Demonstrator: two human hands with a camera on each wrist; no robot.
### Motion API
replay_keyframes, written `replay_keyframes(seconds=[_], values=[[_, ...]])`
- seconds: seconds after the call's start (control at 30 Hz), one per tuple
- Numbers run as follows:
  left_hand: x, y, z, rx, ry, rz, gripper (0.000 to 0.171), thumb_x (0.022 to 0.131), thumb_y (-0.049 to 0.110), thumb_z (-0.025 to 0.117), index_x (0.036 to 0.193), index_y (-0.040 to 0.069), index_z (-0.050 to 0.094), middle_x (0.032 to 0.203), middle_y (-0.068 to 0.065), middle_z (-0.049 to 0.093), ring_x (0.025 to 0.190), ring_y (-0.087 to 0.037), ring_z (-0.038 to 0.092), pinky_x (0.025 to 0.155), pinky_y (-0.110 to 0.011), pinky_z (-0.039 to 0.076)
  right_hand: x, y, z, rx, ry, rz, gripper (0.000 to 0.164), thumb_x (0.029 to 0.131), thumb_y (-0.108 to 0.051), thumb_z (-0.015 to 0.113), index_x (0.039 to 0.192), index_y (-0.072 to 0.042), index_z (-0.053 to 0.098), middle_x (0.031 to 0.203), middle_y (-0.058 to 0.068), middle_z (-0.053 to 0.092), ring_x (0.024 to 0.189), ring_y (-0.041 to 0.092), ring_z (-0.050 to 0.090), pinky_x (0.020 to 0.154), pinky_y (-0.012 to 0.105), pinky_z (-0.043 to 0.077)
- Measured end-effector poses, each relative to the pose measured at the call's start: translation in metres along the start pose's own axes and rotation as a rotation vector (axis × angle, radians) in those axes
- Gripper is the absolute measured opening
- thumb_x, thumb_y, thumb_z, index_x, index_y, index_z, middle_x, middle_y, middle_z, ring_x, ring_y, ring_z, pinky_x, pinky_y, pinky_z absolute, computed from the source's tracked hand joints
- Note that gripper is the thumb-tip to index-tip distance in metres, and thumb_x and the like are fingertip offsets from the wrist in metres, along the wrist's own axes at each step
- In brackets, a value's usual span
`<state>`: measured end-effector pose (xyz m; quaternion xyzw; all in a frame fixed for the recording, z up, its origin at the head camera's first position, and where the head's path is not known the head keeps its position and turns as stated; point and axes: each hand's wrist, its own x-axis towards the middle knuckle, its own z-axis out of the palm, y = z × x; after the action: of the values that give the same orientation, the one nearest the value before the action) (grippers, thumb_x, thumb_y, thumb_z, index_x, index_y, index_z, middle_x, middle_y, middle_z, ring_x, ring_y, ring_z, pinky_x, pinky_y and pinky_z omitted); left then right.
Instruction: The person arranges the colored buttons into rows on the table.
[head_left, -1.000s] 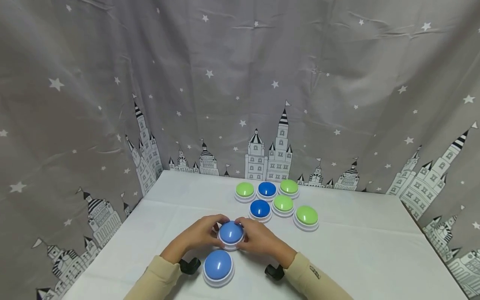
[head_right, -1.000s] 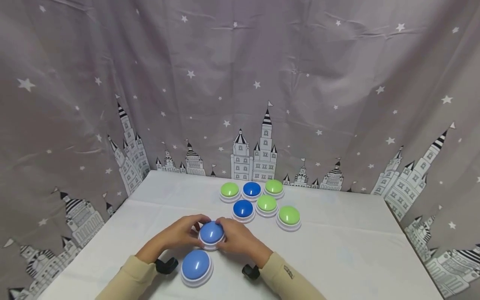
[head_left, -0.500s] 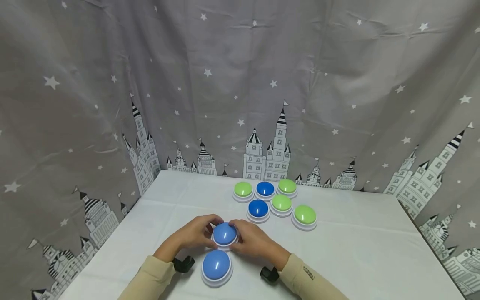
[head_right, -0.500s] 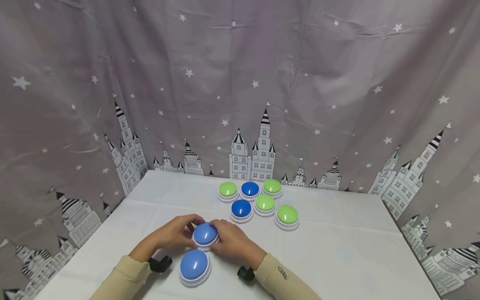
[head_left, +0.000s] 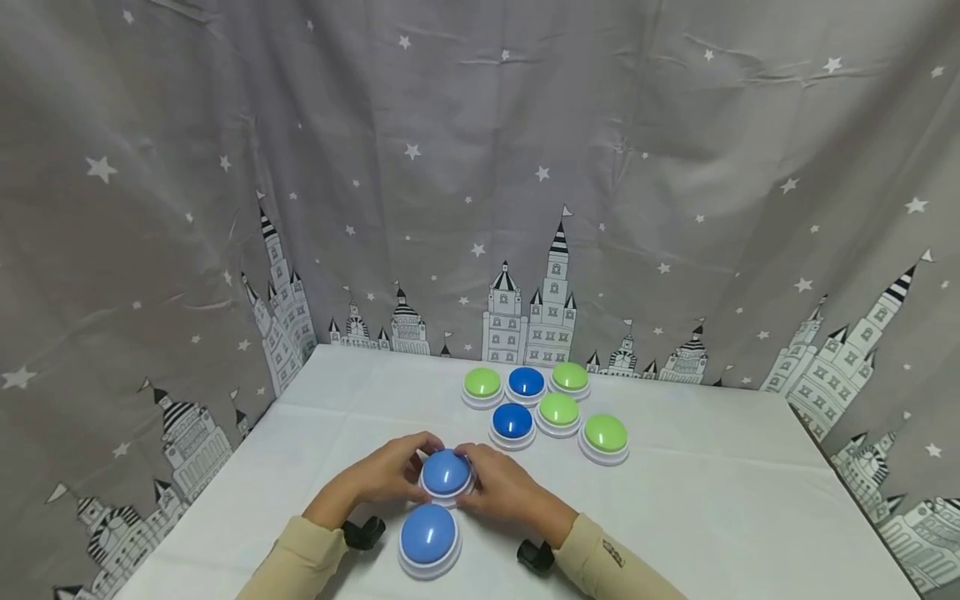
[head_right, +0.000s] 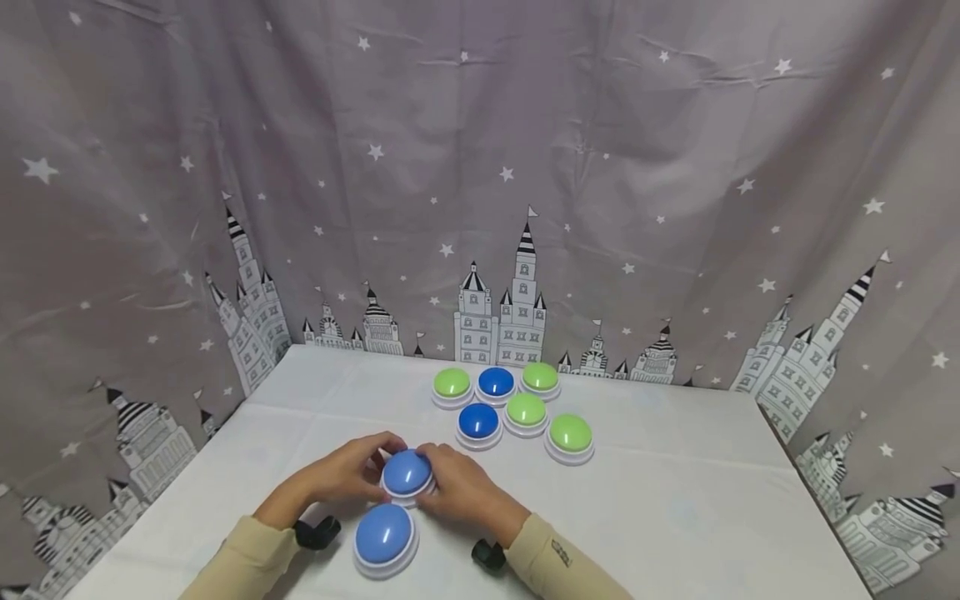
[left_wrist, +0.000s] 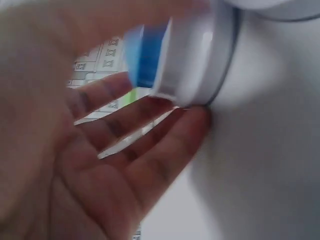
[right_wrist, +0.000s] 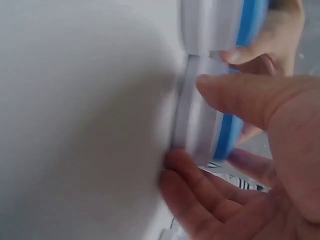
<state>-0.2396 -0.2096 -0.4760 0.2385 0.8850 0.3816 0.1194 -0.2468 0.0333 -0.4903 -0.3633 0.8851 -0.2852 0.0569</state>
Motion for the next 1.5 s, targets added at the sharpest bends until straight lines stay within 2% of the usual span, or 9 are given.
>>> replay_keyframes(seconds=[0.17, 0.27, 0.43, 0.63, 0.73, 0.9, 1.03, 1.27, 1.5], values=[[0.003, 0.006, -0.002, 0.032, -0.012, -0.048, 0.069, 0.082, 0.032, 0.081, 0.136, 0.005, 0.048, 0.125, -0.011, 0.057, 0.100, -0.022, 0.060, 0.085, -0.040, 0.053, -0.002, 0.008, -0.009, 0.074, -0.056, 0.005, 0.065, 0.086, -0.026, 0.078, 0.142, -0.012, 0.046, 0.119, 0.001, 0.060, 0.086, 0.005, 0.056, 0.076, 0.021, 0.050], [0.013, 0.015, -0.002, 0.064, 0.022, -0.050, 0.065, 0.086, 0.035, 0.077, 0.135, 0.002, 0.050, 0.127, -0.016, 0.057, 0.107, -0.028, 0.059, 0.089, -0.047, 0.051, -0.004, 0.016, -0.018, 0.087, -0.041, 0.027, 0.060, 0.089, -0.023, 0.075, 0.141, -0.012, 0.047, 0.122, 0.006, 0.062, 0.086, 0.008, 0.059, 0.075, 0.023, 0.052], [0.041, 0.029, 0.000, 0.106, 0.092, -0.053, 0.052, 0.089, 0.027, 0.074, 0.129, -0.001, 0.055, 0.124, -0.019, 0.059, 0.109, -0.036, 0.059, 0.090, -0.051, 0.051, -0.006, 0.029, -0.039, 0.080, 0.044, 0.072, 0.045, 0.091, -0.020, 0.071, 0.132, -0.009, 0.055, 0.115, 0.010, 0.066, 0.090, 0.015, 0.063, 0.078, 0.030, 0.054], [0.079, 0.035, 0.010, 0.167, 0.142, -0.077, 0.048, 0.090, 0.026, 0.072, 0.127, 0.001, 0.057, 0.120, -0.017, 0.062, 0.105, -0.032, 0.060, 0.089, -0.047, 0.051, -0.008, 0.050, -0.059, 0.070, 0.186, 0.170, 0.032, 0.089, -0.015, 0.072, 0.118, -0.007, 0.062, 0.100, 0.009, 0.067, 0.084, 0.018, 0.061, 0.073, 0.033, 0.054], [0.094, 0.037, 0.017, 0.181, 0.157, -0.074, 0.049, 0.088, 0.026, 0.073, 0.127, 0.001, 0.058, 0.118, -0.018, 0.062, 0.104, -0.031, 0.060, 0.089, -0.047, 0.051, -0.008, 0.062, -0.062, 0.068, 0.210, 0.216, 0.032, 0.088, -0.013, 0.074, 0.117, -0.006, 0.062, 0.100, 0.010, 0.064, 0.088, 0.022, 0.060, 0.075, 0.037, 0.054], [0.112, 0.042, 0.028, 0.173, 0.155, -0.091, 0.054, 0.085, 0.024, 0.078, 0.128, -0.001, 0.056, 0.117, -0.018, 0.062, 0.104, -0.031, 0.060, 0.091, -0.048, 0.050, -0.008, 0.073, -0.064, 0.024, 0.193, 0.255, 0.040, 0.086, -0.014, 0.075, 0.122, -0.006, 0.060, 0.103, 0.008, 0.063, 0.092, 0.021, 0.058, 0.081, 0.040, 0.052], [0.122, 0.045, 0.034, 0.148, 0.142, -0.109, 0.059, 0.080, 0.021, 0.083, 0.128, 0.000, 0.055, 0.118, -0.017, 0.063, 0.108, -0.030, 0.060, 0.096, -0.047, 0.048, -0.007, 0.078, -0.063, -0.001, 0.177, 0.219, 0.047, 0.083, -0.014, 0.078, 0.125, -0.006, 0.058, 0.104, 0.008, 0.064, 0.092, 0.020, 0.058, 0.082, 0.041, 0.052], [0.130, 0.046, 0.041, 0.204, 0.162, -0.123, 0.066, 0.072, 0.018, 0.089, 0.127, 0.005, 0.054, 0.121, -0.015, 0.062, 0.115, -0.032, 0.058, 0.101, -0.050, 0.045, -0.003, 0.079, -0.051, -0.091, 0.181, 0.180, 0.058, 0.086, -0.018, 0.075, 0.137, -0.003, 0.051, 0.130, 0.015, 0.060, 0.118, 0.030, 0.058, 0.099, 0.046, 0.047], [0.132, 0.041, 0.044, 0.232, 0.190, -0.094, 0.066, 0.070, 0.018, 0.091, 0.126, 0.006, 0.057, 0.123, -0.012, 0.063, 0.117, -0.030, 0.058, 0.102, -0.047, 0.045, -0.001, 0.080, -0.042, -0.164, 0.240, 0.150, 0.061, 0.088, -0.022, 0.076, 0.138, -0.001, 0.050, 0.131, 0.017, 0.060, 0.119, 0.032, 0.058, 0.100, 0.046, 0.047]])
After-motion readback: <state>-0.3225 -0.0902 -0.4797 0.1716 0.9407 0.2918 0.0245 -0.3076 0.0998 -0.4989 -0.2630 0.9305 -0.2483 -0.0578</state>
